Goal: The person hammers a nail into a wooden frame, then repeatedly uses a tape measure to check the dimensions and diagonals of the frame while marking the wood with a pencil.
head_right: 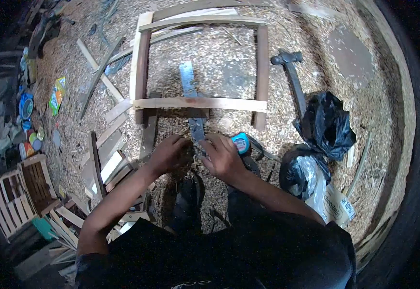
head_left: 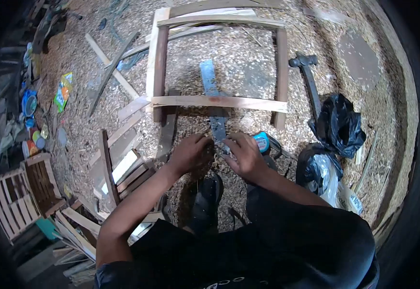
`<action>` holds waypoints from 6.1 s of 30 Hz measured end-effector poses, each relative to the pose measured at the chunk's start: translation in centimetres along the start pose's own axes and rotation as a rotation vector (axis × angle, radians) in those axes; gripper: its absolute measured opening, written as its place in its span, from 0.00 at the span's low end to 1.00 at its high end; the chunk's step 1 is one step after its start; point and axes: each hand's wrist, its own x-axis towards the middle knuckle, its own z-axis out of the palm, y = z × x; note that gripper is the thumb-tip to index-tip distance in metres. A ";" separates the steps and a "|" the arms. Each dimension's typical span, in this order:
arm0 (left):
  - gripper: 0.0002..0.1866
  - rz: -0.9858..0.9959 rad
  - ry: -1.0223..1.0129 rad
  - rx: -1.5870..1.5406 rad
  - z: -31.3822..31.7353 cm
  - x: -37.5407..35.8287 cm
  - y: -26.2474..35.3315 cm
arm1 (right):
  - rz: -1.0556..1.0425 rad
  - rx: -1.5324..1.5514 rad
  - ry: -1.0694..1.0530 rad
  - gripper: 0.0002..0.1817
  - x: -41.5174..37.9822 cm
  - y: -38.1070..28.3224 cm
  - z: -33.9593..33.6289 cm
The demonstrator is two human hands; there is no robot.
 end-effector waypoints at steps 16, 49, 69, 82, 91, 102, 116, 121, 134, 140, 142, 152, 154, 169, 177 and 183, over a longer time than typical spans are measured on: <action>0.21 -0.071 0.480 0.089 -2.9 -0.1 -1.0 | -0.097 -0.092 0.002 0.26 5.4 0.3 0.3; 0.16 0.500 0.225 -0.408 5.3 19.0 18.8 | 0.500 -0.394 0.558 0.17 -8.1 0.8 -15.5; 0.43 0.806 -0.348 0.308 9.6 18.2 23.5 | 0.925 -0.549 0.365 0.36 -18.1 -1.5 -14.2; 0.38 0.749 -0.295 0.011 10.5 18.5 21.3 | 0.807 -0.363 0.533 0.07 -18.3 2.3 -14.1; 0.11 0.628 0.253 -0.433 9.1 18.0 21.6 | 0.666 -0.342 0.605 0.07 -11.8 -0.8 -16.1; 0.09 0.354 0.512 -0.469 3.7 19.8 13.0 | 0.494 0.016 0.585 0.16 -3.9 4.2 -15.1; 0.08 0.133 0.420 -0.533 3.3 20.9 10.2 | 0.553 -0.393 0.394 0.26 -3.1 11.9 -14.6; 0.08 0.129 0.432 -0.464 3.5 21.0 10.1 | 0.521 -0.389 0.419 0.26 -3.2 12.4 -14.5; 0.10 0.158 0.472 -0.367 4.1 21.1 9.2 | 0.532 -0.368 0.454 0.24 -3.1 12.8 -14.4; 0.07 0.271 0.498 -0.256 4.1 21.1 9.6 | 0.542 -0.365 0.463 0.25 -2.9 12.9 -14.2; 0.06 0.353 0.524 -0.200 4.6 21.5 9.0 | 0.535 -0.358 0.478 0.25 -2.5 12.8 -14.1; 0.05 0.456 0.576 -0.189 4.3 21.6 8.8 | 0.655 -0.086 0.191 0.28 -1.3 7.4 -8.9; 0.05 0.374 0.522 -0.275 4.2 21.4 9.0 | 0.813 0.027 0.041 0.26 -0.1 6.5 -9.5; 0.07 0.215 0.546 -0.220 -3.7 25.2 4.7 | 0.610 0.026 0.221 0.18 8.7 8.0 -9.2; 0.07 0.175 0.537 -0.409 -3.1 25.6 4.1 | 0.486 -0.072 0.265 0.18 8.8 8.8 -8.6; 0.07 0.196 0.554 -0.519 -3.6 25.7 4.6 | 0.463 -0.071 0.234 0.21 8.9 8.9 -8.9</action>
